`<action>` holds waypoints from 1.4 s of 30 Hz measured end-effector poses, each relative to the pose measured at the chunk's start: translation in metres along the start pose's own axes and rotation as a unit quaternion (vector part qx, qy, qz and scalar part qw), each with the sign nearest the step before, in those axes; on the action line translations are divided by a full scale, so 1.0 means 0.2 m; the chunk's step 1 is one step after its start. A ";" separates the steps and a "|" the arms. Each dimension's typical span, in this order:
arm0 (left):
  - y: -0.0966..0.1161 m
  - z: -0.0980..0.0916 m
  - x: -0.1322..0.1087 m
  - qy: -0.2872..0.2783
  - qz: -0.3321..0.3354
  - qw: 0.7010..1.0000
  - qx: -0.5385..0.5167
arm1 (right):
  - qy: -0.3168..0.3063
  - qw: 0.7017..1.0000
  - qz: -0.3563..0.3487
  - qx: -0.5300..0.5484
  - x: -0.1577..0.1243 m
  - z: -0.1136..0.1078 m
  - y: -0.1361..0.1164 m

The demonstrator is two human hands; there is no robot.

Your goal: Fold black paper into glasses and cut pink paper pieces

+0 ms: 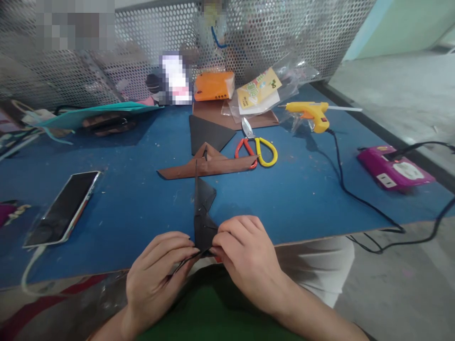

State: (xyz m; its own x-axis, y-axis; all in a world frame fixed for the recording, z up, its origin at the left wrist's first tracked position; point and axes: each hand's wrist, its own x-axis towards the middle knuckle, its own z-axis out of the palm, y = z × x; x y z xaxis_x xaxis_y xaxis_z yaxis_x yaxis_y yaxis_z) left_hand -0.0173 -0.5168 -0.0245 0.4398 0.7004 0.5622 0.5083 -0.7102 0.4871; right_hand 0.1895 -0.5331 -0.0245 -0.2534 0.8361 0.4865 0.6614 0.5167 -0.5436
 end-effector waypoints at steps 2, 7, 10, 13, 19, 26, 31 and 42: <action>-0.01 0.00 -0.02 0.000 0.015 1.000 0.000 | -0.009 1.000 0.005 -0.004 0.01 0.00 -0.01; -0.02 0.00 -0.03 -0.006 0.048 0.999 0.005 | -0.037 0.999 0.011 -0.028 0.02 0.01 -0.02; -0.01 -0.01 -0.01 0.001 0.020 1.000 -0.010 | -0.042 0.999 0.014 -0.029 0.01 0.01 -0.02; 0.01 -0.01 0.01 0.004 -0.023 0.999 -0.032 | -0.044 0.998 0.020 -0.028 0.01 0.01 -0.02; 0.03 0.00 0.03 0.015 -0.054 0.998 0.027 | -0.076 0.995 0.061 0.001 0.01 0.00 -0.03; 0.05 0.00 0.07 -0.054 -0.122 0.989 0.064 | -0.077 0.994 0.071 0.007 0.01 -0.01 -0.04; 0.05 -0.01 0.10 -0.075 -0.144 0.985 0.053 | -0.069 0.995 0.066 0.009 0.01 0.00 -0.04; 0.02 -0.02 0.12 -0.077 -0.152 0.984 0.051 | -0.070 0.995 0.065 -0.001 0.01 0.00 -0.04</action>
State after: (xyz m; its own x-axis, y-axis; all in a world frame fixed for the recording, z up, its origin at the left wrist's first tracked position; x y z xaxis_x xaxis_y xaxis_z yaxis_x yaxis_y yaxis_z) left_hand -0.0084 -0.5030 -0.0068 0.3582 0.8880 0.2886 0.7027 -0.4599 0.5428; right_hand 0.1835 -0.5358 -0.0180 -0.2617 0.9133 0.3122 0.6957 0.4027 -0.5948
